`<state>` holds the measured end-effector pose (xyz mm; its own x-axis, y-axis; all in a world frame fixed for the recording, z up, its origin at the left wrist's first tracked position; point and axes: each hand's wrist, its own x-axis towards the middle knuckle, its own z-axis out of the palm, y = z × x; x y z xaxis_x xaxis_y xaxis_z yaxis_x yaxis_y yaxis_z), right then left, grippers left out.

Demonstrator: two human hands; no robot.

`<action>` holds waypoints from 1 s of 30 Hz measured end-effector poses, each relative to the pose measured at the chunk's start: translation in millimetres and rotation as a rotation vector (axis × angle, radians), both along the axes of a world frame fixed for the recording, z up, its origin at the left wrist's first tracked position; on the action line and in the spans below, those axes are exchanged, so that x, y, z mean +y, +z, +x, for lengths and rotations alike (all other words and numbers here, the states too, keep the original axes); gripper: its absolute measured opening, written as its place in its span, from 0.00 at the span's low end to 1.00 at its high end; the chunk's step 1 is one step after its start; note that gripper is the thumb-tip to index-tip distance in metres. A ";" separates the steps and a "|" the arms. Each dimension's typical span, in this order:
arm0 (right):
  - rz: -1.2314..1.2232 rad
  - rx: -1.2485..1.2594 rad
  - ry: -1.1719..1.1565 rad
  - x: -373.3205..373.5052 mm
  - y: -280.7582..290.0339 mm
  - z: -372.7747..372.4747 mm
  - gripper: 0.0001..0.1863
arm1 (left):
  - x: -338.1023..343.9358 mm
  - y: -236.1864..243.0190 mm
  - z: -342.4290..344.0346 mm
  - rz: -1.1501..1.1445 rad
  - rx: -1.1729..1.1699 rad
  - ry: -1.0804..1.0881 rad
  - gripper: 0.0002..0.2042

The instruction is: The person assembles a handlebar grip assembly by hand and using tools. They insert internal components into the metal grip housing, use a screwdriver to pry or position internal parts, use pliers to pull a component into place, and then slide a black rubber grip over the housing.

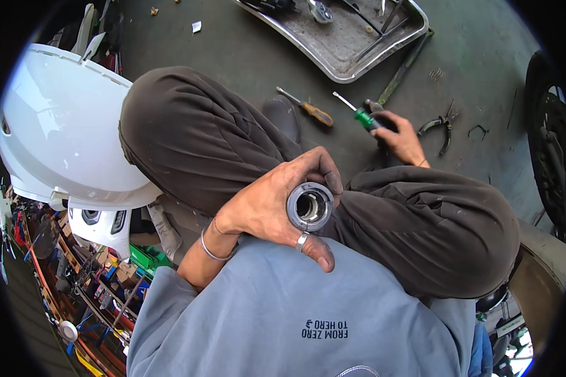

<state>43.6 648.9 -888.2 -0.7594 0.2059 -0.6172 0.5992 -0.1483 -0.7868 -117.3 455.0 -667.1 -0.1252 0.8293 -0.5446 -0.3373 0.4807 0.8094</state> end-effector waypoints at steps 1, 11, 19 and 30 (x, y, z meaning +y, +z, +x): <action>-0.067 0.011 -0.104 39.5 35.3 21.8 0.21 | 2.1 -17.4 11.4 0.145 -0.083 0.000 0.34; 0.276 -0.186 -0.080 130.3 187.8 28.5 0.30 | -3.5 -27.7 21.2 0.095 0.106 -0.238 0.26; 1.177 0.401 0.042 64.7 41.4 -82.7 0.24 | -7.9 -26.5 22.3 -0.144 0.154 0.120 0.21; 0.665 0.356 0.697 -51.1 -26.9 -82.7 0.26 | -17.8 -24.5 20.2 -0.081 0.144 0.043 0.22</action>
<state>-39.0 597.8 -915.1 -0.9578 -0.1331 -0.2549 0.1009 0.6745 -0.7314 -97.1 437.2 -691.6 -0.2415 0.7755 -0.5833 -0.2425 0.5338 0.8101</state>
